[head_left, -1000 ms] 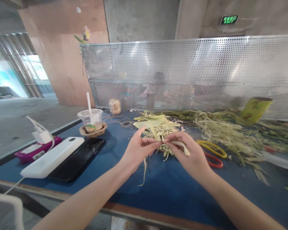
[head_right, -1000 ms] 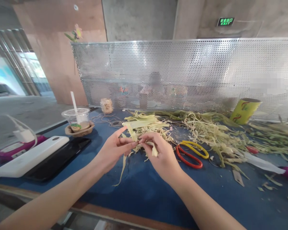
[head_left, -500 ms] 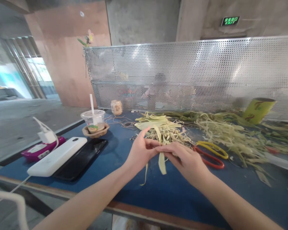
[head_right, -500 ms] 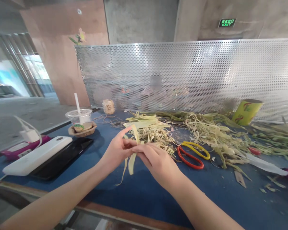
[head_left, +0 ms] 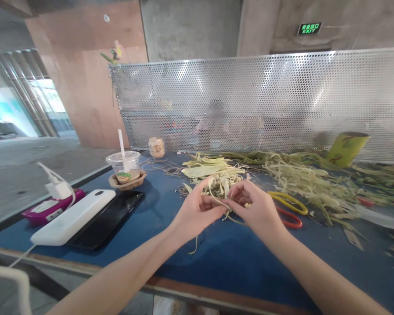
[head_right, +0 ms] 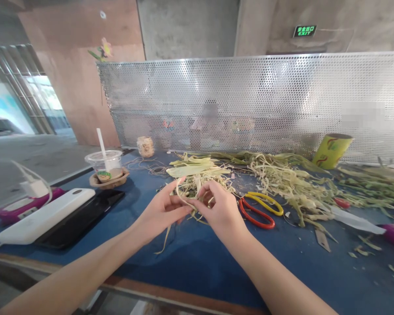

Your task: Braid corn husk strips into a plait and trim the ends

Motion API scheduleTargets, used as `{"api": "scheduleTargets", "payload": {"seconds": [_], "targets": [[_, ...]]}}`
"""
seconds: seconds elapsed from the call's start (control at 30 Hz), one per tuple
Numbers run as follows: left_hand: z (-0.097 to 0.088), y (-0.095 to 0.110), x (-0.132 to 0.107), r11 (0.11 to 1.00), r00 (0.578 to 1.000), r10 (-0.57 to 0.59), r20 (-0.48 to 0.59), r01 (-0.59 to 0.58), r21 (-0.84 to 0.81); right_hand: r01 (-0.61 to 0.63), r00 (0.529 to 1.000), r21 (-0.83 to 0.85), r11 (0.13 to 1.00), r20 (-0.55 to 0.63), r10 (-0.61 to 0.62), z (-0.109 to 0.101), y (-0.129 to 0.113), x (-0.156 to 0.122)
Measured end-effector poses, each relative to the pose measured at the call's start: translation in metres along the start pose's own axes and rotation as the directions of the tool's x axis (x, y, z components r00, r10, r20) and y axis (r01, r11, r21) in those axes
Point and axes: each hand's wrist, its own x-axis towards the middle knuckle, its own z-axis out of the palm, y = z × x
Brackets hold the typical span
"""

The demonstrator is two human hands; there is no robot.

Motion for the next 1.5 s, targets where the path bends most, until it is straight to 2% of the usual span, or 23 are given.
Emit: {"api": "scheduleTargets", "payload": {"seconds": [0.3,0.47,0.6,0.73,0.83,0.97,1.1,1.17,1.27,1.4,1.5], "targets": [[-0.003,-0.004,0.001,0.982,0.998,-0.051,0.03,0.056,-0.179,0.019,1.0,-0.081,0.997,-0.02,-0.02,0.002,0.002,0.002],[-0.001,-0.006,0.001,0.991,0.998,-0.023,0.055,0.03,-0.131,0.046,0.997,-0.175,0.984,-0.056,-0.057,0.005,0.001,0.001],[0.003,-0.005,0.003,0.997,1.0,-0.023,-0.011,0.022,-0.076,0.079,0.993,-0.238,0.968,-0.063,-0.096,0.007,0.002,0.0],[0.007,-0.004,0.003,0.994,0.997,-0.04,-0.073,0.032,-0.105,0.075,0.995,-0.224,0.972,-0.042,-0.086,0.008,0.004,-0.002],[0.008,-0.005,0.003,0.996,0.996,0.006,-0.088,-0.014,-0.085,0.033,0.999,-0.208,0.977,-0.034,-0.041,0.01,0.005,-0.003],[0.009,-0.005,0.001,0.996,0.993,0.086,-0.086,-0.083,0.034,0.006,0.998,-0.031,1.0,-0.068,-0.008,0.014,0.003,-0.006],[0.011,-0.003,-0.002,0.982,0.984,0.164,-0.07,-0.157,0.106,0.069,0.994,0.082,0.994,-0.092,-0.061,0.019,0.001,-0.008],[0.011,-0.003,-0.003,0.98,0.984,0.167,-0.061,-0.159,0.116,0.105,0.992,0.124,0.987,-0.078,-0.096,0.02,0.0,-0.008],[0.007,-0.004,0.0,0.989,0.991,0.125,-0.057,-0.12,0.085,0.095,0.994,0.186,0.978,-0.071,-0.083,0.018,-0.001,-0.007],[0.0,-0.007,0.006,0.996,0.994,0.092,-0.06,-0.09,0.029,0.054,0.993,0.1,0.993,-0.11,-0.043,0.011,-0.003,-0.004],[-0.002,-0.008,0.007,0.998,0.995,0.059,-0.076,-0.058,0.015,0.086,0.988,0.014,0.996,-0.133,-0.084,0.005,-0.005,-0.002]]}}
